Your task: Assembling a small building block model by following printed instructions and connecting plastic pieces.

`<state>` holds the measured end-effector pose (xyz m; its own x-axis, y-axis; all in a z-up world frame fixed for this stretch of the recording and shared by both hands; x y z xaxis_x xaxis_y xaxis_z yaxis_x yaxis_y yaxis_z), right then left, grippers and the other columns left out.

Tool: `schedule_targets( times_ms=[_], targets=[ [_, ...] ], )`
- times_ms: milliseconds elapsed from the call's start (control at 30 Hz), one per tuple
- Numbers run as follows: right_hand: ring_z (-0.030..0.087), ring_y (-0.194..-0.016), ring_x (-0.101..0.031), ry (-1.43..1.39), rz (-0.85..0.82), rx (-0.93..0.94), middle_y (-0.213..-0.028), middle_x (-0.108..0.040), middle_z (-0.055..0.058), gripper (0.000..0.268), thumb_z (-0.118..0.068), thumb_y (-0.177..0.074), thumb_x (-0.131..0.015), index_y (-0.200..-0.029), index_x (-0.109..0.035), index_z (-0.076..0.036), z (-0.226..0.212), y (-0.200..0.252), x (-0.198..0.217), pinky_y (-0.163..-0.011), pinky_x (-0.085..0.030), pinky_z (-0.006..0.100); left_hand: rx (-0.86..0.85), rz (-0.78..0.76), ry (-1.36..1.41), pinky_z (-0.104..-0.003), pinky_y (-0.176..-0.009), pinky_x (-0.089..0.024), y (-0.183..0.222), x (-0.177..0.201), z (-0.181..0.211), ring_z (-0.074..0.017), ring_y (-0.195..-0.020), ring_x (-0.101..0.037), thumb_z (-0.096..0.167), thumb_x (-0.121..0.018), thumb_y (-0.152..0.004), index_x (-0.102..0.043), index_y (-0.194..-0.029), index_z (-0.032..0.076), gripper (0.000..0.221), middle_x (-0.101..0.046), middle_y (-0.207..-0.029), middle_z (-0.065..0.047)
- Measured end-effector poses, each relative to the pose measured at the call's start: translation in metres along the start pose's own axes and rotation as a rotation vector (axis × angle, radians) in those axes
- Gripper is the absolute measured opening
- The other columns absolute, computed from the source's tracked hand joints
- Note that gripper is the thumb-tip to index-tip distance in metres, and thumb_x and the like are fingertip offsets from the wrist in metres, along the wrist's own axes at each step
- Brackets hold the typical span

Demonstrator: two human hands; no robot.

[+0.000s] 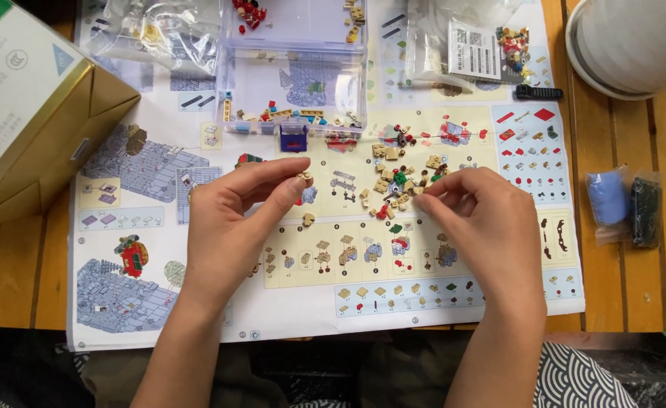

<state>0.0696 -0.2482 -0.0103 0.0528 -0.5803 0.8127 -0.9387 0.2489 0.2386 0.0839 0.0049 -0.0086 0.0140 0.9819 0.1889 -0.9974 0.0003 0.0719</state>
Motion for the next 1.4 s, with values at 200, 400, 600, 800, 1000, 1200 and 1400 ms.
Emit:
schedule_targets(
  times_ms=[200,400,600,800,1000,1200,1400],
  targets=[
    [0.008,-0.064,-0.054,-0.116,0.075,0.176,-0.077,-0.068,-0.004,0.007,-0.020,-0.083,-0.076,-0.087,-0.074,-0.015,-0.016,0.005,0.004,-0.063,-0.046,0.024,0.039,0.020,0.028,-0.022,-0.083,-0.059,0.001,0.006,-0.001,-0.0090,-0.084,-0.071,0.014,-0.068,-0.085,-0.073,-0.107,0.007,0.023,-0.076,-0.090,-0.004],
    [0.029,-0.109,-0.048,0.020,0.115,0.555,-0.113,-0.057,0.006,0.044,-0.033,-0.070,-0.085,-0.108,-0.069,-0.015,-0.053,0.015,-0.023,-0.093,-0.041,0.041,-0.008,0.065,0.031,-0.021,-0.082,-0.059,0.000,0.005,0.006,-0.0100,-0.086,-0.071,0.013,-0.068,-0.086,-0.072,-0.107,0.005,0.023,-0.075,-0.091,-0.005],
    [0.033,-0.121,-0.042,0.084,0.173,0.503,-0.128,-0.052,0.009,0.049,-0.033,-0.072,-0.082,-0.115,-0.063,-0.019,-0.046,0.008,-0.022,-0.100,-0.034,0.048,-0.146,0.068,-0.109,-0.023,-0.081,-0.056,0.001,0.001,0.019,-0.0102,-0.080,-0.069,0.015,-0.067,-0.088,-0.072,-0.106,0.008,0.020,-0.074,-0.095,-0.005],
    [0.033,-0.124,-0.038,0.079,0.173,0.365,-0.130,-0.050,0.012,0.048,-0.033,-0.073,-0.080,-0.115,-0.065,-0.015,-0.027,-0.001,-0.010,-0.101,-0.032,0.050,-0.172,0.084,-0.129,-0.024,-0.081,-0.056,0.001,0.007,0.027,-0.0111,-0.081,-0.069,0.014,-0.067,-0.089,-0.072,-0.105,0.006,0.019,-0.073,-0.087,-0.005],
    [0.033,-0.126,-0.038,0.020,0.219,0.324,-0.129,-0.052,0.011,0.036,-0.030,-0.081,-0.076,-0.113,-0.066,-0.015,-0.015,0.000,0.005,-0.100,-0.034,0.050,-0.282,0.077,-0.216,-0.025,-0.081,-0.056,0.004,0.005,0.035,-0.0119,-0.082,-0.068,0.010,-0.066,-0.091,-0.072,-0.106,0.005,0.017,-0.073,-0.088,-0.005],
    [0.027,-0.124,-0.042,-0.041,0.325,0.219,-0.126,-0.055,0.007,0.016,-0.020,-0.095,-0.063,-0.108,-0.071,-0.018,0.005,0.003,0.029,-0.054,-0.048,0.029,-0.333,0.050,-0.267,-0.026,-0.081,-0.055,0.004,0.000,0.030,-0.0122,-0.082,-0.067,0.008,-0.067,-0.091,-0.072,-0.107,0.006,0.017,-0.074,-0.090,-0.005],
    [0.033,-0.123,-0.039,0.006,0.267,0.273,-0.125,-0.052,0.011,0.020,-0.021,-0.088,-0.068,-0.106,-0.073,-0.016,0.010,-0.001,0.020,-0.099,-0.036,0.048,-0.381,0.016,-0.344,-0.024,-0.080,-0.055,0.004,-0.007,0.027,-0.0119,-0.084,-0.068,0.004,-0.067,-0.089,-0.073,-0.104,0.007,0.016,-0.074,-0.098,-0.004]
  ],
)
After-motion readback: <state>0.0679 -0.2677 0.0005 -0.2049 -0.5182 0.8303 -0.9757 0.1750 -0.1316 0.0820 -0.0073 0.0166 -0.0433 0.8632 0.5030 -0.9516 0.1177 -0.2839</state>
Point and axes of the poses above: each hand's wrist, its own y-axis away from the middle knuckle, its own x-axis out of the back of the hand, z = x × y, the point moved 9 cm from there along -y, towards the middle knuckle
